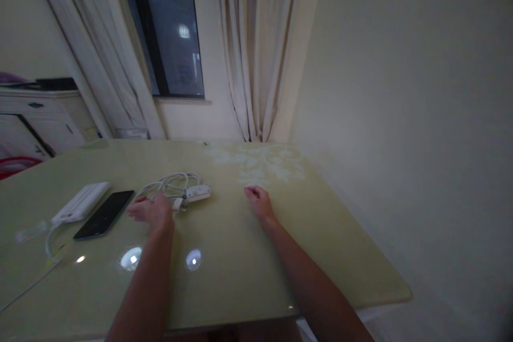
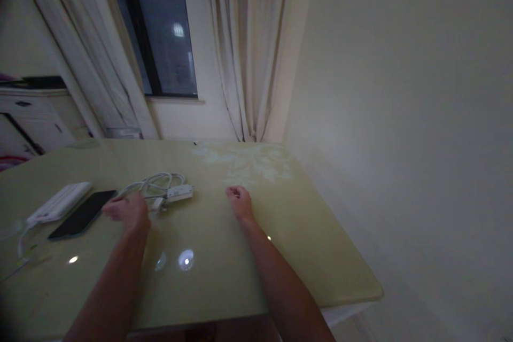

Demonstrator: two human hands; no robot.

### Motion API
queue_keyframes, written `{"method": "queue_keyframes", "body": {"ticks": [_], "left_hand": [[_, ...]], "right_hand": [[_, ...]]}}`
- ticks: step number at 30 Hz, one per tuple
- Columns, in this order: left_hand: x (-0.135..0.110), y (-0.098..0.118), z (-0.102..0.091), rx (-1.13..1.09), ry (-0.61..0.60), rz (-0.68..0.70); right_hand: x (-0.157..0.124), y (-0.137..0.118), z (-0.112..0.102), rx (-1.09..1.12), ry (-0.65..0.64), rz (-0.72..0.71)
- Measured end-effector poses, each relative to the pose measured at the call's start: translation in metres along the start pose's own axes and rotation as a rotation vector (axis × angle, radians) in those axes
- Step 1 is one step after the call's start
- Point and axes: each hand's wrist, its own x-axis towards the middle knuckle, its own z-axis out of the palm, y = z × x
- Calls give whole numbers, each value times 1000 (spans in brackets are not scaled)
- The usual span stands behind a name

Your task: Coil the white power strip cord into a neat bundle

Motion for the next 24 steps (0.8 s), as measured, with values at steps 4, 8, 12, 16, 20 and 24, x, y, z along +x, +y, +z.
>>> {"method": "queue_keyframes", "body": {"ticks": [4,8,12,16,20,24], "left_hand": [[-38,30,10,-172,37,121],[-89,51,22,-93,-332,417],[-108,38,25,453,-362,635],[-93,14,25,691,-317,659],[-75,10,34,718,-313,636],[-70,15,46,729,-310,599]], "right_hand": [[-1,-2,0,-18,25,3],[-1,0,0,-32,35,12],[-1,0,0,-41,27,4],[-2,-2,1,-47,26,27],[-3,-6,1,-67,6,18],[-4,-6,1,-85,8,17]]}}
